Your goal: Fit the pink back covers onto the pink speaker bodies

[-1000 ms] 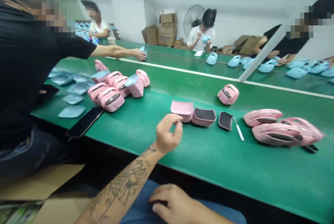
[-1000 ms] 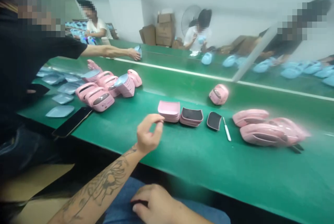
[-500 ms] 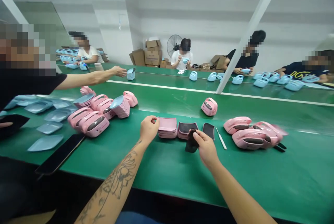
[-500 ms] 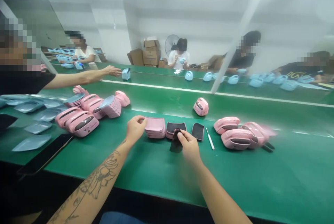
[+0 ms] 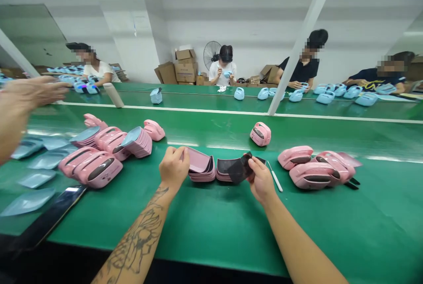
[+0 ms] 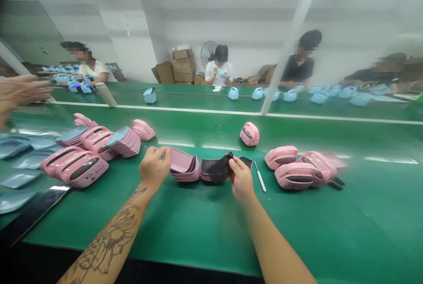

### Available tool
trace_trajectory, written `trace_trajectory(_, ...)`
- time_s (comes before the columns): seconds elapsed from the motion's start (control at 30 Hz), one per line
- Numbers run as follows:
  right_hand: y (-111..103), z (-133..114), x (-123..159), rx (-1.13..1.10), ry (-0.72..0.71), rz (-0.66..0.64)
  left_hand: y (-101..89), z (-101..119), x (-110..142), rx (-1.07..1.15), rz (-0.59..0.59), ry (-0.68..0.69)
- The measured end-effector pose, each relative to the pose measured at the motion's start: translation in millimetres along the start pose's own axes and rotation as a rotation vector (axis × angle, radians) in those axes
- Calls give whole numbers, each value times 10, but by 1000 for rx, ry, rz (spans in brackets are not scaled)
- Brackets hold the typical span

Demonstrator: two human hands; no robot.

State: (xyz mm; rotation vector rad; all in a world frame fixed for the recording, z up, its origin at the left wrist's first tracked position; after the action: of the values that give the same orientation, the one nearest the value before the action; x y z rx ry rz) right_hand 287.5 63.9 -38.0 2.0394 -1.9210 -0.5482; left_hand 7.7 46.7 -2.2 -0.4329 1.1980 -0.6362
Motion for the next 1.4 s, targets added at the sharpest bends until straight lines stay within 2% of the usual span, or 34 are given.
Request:
trace_trajectory(0.1,-19,-37,20,-38,-7,4,-131,159,-33,224,102,-38)
trace_trajectory(0.17,-16,-80,50,-61,-4,-13,-232,347,32,438,74,-210)
trace_trajectory(0.23,-13,-141,96,-93,11,-42,-298,587,197,733,-135,-471)
trace_trajectory(0.3,-12,-211,141,-138,30,-93,-317,842,432,1055,-461,-677)
trace_trajectory(0.33,-10,-244,158,-159,31,-124,-315,951,552,1173,-582,-744)
trace_trajectory(0.37,-6,-271,170,-171,24,-154,-304,1035,661,1267,-676,-794)
trace_trajectory(0.43,6,-295,178,-144,-18,-179,-256,1113,824,1398,-745,-862)
trace_trajectory(0.5,23,-275,179,-35,-111,-139,-180,1085,911,1477,-707,-876)
trace_trajectory(0.63,78,-154,232,341,-284,-30,-6,903,991,1585,-612,-778)
trace_trajectory(0.73,152,-74,321,632,-328,-60,67,822,1061,1615,-584,-730)
trace_trajectory(0.83,228,-20,414,787,-382,-42,70,816,1111,1588,-528,-697)
trace_trajectory(1.0,277,100,517,724,-410,84,35,846,1120,1515,-497,-677)
trace_trajectory(1.1,282,155,547,654,-388,21,24,848,1120,1546,-518,-674)
trace_trajectory(1.27,281,147,514,455,-169,-138,16,823,1114,1474,-491,-651)
trace_trajectory(1.4,270,150,503,484,-106,-188,26,818,1085,1394,-450,-622)
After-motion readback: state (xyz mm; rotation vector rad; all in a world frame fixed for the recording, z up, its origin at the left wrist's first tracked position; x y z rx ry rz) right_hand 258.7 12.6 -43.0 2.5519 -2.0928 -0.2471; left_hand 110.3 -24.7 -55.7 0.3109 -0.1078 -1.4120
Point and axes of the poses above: each hand's wrist, its own x-axis away from the middle knuckle, its own y-axis out of the palm, z = x × y, the point moved 1 cm from there along -x, towards the middle knuckle, and after that the axes turned 6 degrees about -z, right-handed, at the moved point
